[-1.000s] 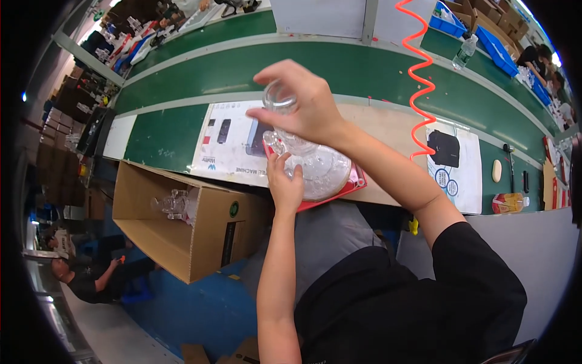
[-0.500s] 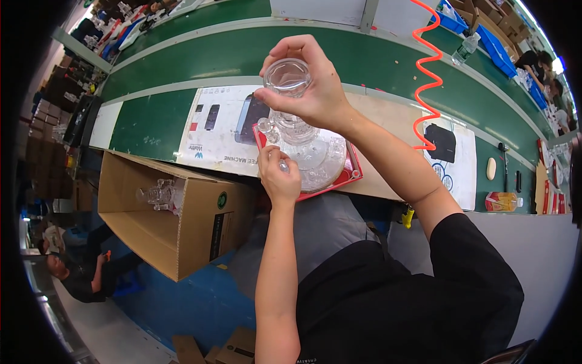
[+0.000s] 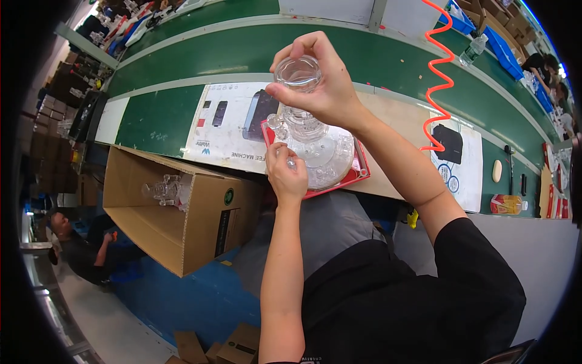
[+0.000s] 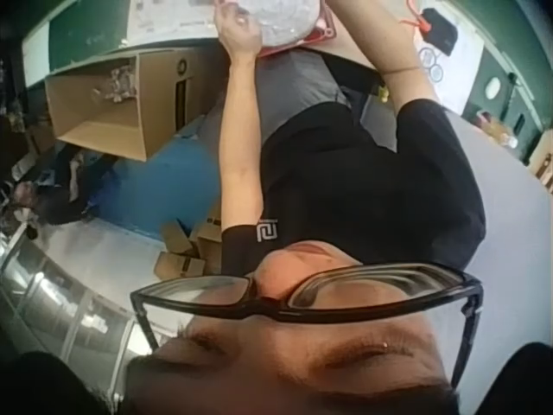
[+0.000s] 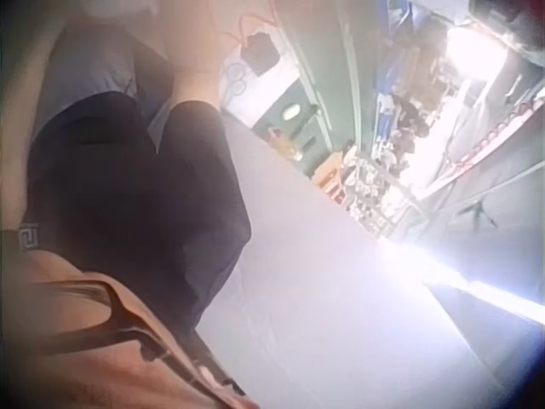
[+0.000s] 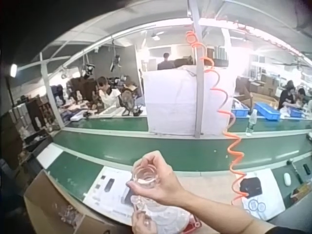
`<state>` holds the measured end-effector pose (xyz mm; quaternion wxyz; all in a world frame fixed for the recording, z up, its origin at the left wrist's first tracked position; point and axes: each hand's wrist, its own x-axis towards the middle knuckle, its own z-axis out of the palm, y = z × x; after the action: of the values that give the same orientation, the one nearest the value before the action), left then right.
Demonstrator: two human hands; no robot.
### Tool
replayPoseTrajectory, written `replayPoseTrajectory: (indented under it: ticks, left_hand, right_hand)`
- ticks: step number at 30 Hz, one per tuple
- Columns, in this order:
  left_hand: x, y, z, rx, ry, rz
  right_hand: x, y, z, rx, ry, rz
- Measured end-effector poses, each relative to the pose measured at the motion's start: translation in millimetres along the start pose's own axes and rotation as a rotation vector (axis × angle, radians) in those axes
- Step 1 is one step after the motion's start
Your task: Cleaning glass lighting components with an air duster and packaging them into cardboard boxes on an assembly line.
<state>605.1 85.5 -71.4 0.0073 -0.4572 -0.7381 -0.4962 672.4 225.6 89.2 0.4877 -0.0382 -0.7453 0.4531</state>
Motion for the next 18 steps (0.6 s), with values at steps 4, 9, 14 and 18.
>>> replayPoseTrajectory:
  ticks: [4, 9, 14, 18]
  left_hand:
    - [1.1, 2.7, 4.2, 0.026, 0.003, 0.011]
    - [2.8, -2.2, 3.0, 0.063, 0.016, 0.066]
    - [0.8, -0.3, -0.6, 0.044, -0.014, 0.019]
    - [2.0, 2.7, 4.6, -0.054, -0.012, 0.039]
  right_hand:
    - [-0.4, -2.4, 10.2, -0.06, -0.018, -0.049]
    - [0.1, -1.5, 20.9, -0.117, -0.011, -0.118]
    - [-0.8, 0.5, 13.4, -0.105, 0.009, -0.106]
    - [-1.0, 4.6, -0.3, 0.024, 0.018, -0.065]
